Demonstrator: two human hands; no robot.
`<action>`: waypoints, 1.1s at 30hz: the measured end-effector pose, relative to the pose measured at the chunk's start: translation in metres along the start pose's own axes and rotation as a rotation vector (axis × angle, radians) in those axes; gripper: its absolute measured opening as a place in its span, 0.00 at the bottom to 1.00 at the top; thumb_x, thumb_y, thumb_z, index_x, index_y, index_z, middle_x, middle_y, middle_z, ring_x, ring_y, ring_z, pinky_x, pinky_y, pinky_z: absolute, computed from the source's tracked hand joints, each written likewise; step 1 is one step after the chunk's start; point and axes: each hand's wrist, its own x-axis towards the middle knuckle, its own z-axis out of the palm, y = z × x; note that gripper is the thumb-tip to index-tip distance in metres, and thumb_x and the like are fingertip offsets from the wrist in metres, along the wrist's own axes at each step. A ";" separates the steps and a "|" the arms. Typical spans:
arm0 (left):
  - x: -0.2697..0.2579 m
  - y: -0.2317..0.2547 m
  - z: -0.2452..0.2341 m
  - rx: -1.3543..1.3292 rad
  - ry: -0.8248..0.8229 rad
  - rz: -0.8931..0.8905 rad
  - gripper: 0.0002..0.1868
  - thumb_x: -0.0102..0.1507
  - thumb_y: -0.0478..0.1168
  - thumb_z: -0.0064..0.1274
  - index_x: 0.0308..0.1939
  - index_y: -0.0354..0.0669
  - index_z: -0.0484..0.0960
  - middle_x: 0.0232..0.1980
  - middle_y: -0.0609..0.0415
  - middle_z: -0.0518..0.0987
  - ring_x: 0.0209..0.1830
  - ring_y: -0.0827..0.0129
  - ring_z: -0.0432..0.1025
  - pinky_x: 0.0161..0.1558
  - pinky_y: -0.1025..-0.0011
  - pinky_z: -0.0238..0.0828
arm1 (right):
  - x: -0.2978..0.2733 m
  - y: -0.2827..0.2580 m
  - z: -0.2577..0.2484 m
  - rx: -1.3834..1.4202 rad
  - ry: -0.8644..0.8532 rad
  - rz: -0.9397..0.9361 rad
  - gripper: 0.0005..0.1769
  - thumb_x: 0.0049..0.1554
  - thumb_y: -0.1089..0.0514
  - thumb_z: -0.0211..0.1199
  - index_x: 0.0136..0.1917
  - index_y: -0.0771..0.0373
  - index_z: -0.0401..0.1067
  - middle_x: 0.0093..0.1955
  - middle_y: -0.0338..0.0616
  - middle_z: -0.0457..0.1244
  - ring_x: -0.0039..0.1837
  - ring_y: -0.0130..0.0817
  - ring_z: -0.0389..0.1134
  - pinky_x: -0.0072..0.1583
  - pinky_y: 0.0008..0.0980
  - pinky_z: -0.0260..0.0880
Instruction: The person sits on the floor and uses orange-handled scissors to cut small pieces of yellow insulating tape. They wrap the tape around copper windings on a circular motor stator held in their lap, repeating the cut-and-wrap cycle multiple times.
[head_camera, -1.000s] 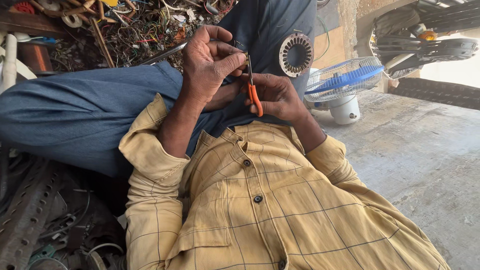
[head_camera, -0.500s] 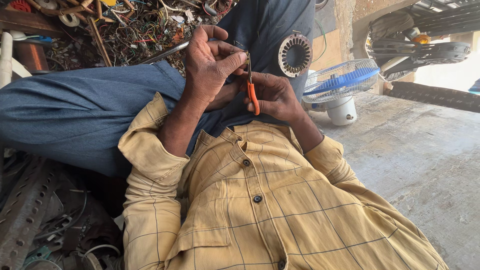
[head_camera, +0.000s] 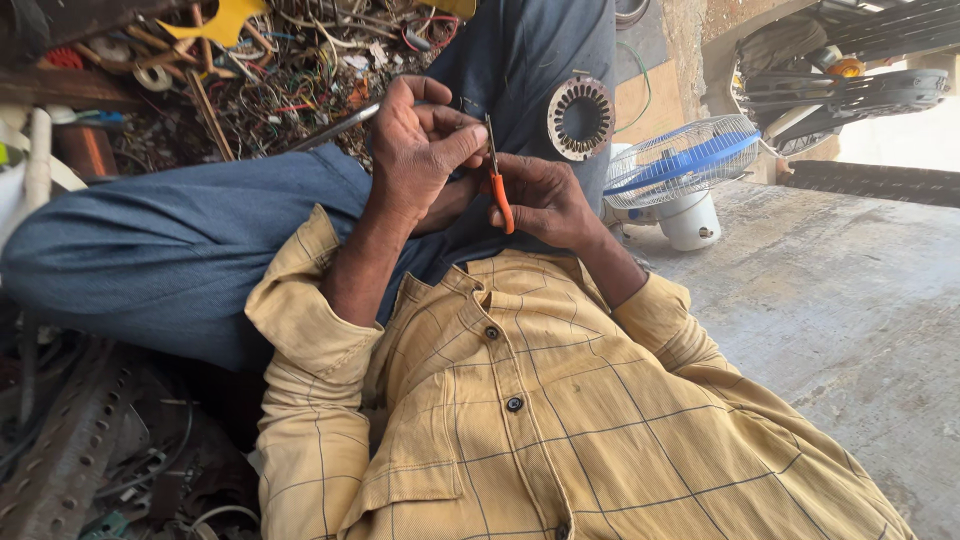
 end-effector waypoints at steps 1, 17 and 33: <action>0.000 0.000 0.001 0.001 0.005 -0.002 0.23 0.62 0.24 0.60 0.54 0.32 0.62 0.38 0.42 0.83 0.32 0.69 0.80 0.36 0.75 0.82 | 0.000 0.000 0.000 -0.012 0.009 0.014 0.35 0.59 0.69 0.70 0.76 0.70 0.63 0.64 0.47 0.67 0.61 0.27 0.70 0.63 0.27 0.75; -0.007 0.011 0.002 0.152 -0.066 0.037 0.12 0.67 0.24 0.56 0.54 0.31 0.81 0.45 0.53 0.81 0.42 0.73 0.76 0.47 0.77 0.76 | -0.061 -0.062 -0.005 -1.457 -0.252 0.275 0.08 0.53 0.62 0.67 0.47 0.59 0.73 0.45 0.47 0.68 0.48 0.49 0.72 0.48 0.46 0.72; -0.022 -0.056 0.031 0.168 -0.134 -0.116 0.07 0.61 0.25 0.62 0.43 0.33 0.85 0.39 0.53 0.86 0.37 0.75 0.80 0.43 0.79 0.80 | -0.023 -0.072 0.012 -1.243 0.045 -0.114 0.09 0.54 0.54 0.71 0.44 0.59 0.76 0.41 0.44 0.67 0.49 0.45 0.71 0.50 0.45 0.72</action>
